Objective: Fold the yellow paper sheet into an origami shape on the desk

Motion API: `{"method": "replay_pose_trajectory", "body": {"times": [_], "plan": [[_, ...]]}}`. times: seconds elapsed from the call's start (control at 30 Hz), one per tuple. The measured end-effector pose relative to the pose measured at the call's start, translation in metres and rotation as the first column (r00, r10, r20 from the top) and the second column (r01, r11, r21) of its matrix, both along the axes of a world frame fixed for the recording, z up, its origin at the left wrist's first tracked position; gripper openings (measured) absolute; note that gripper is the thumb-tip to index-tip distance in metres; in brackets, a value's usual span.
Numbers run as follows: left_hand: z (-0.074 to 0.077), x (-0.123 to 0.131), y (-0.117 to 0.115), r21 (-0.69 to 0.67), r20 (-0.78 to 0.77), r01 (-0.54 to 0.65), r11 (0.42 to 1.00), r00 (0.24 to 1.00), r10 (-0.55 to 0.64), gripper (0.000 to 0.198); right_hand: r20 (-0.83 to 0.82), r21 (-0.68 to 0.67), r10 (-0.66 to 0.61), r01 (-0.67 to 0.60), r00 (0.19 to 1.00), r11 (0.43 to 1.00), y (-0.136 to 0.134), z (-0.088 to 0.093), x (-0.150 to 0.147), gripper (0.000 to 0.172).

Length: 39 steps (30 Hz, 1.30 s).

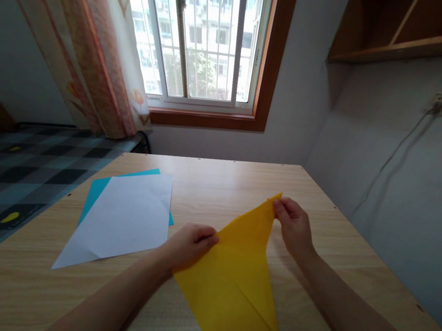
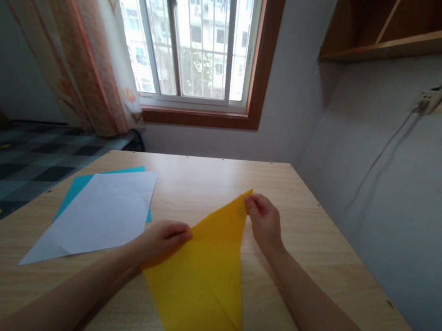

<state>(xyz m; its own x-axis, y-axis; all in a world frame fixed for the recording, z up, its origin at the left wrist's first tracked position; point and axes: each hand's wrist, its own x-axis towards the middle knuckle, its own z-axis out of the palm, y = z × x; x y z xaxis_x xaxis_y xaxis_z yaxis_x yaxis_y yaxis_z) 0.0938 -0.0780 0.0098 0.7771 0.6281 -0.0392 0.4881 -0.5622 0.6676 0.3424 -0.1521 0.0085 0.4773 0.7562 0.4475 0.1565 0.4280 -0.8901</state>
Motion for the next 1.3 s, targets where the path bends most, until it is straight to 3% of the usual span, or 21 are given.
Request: {"method": "replay_pose_trajectory", "body": {"times": [0.27, 0.47, 0.87, 1.0, 1.1, 1.17, 1.3], "plan": [[0.001, 0.000, -0.001, 0.032, 0.014, 0.008, 0.999, 1.000, -0.008, 0.031, 0.073, -0.024, -0.026, 0.027, 0.997, 0.999, -0.004, 0.004, 0.000, 0.033], [0.001, 0.001, -0.002, 0.023, 0.004, 0.010, 1.000, 1.000, -0.010, 0.031, -0.002, 0.003, -0.055, 0.055, 0.998, 0.998, -0.006, 0.009, -0.003, 0.026], [0.001, 0.001, -0.002, 0.045, 0.013, 0.015, 0.999, 1.000, -0.015, 0.030, 0.036, 0.009, -0.107, 0.107, 0.994, 0.994, -0.007, 0.007, 0.003, 0.025], [0.000, 0.000, -0.002, 0.028, 0.037, -0.006, 1.000, 0.999, 0.005, 0.030, -0.027, -0.008, -0.073, 0.073, 0.997, 0.997, -0.005, 0.005, 0.004, 0.027], [-0.004, 0.000, 0.000, -0.113, 0.134, -0.090, 0.989, 0.985, 0.105, 0.030, -0.090, -0.055, 0.035, -0.040, 0.995, 0.998, -0.002, 0.004, 0.004, 0.039], [-0.006, 0.000, 0.001, -0.288, 0.250, -0.164, 0.943, 0.938, 0.240, 0.030, -0.093, -0.101, 0.099, -0.109, 0.991, 0.989, -0.001, 0.003, 0.004, 0.049], [-0.001, 0.000, 0.005, -0.564, 0.465, -0.225, 0.795, 0.709, 0.531, 0.034, -0.088, -0.198, 0.151, -0.166, 0.985, 0.966, 0.000, -0.001, 0.004, 0.052]]}}
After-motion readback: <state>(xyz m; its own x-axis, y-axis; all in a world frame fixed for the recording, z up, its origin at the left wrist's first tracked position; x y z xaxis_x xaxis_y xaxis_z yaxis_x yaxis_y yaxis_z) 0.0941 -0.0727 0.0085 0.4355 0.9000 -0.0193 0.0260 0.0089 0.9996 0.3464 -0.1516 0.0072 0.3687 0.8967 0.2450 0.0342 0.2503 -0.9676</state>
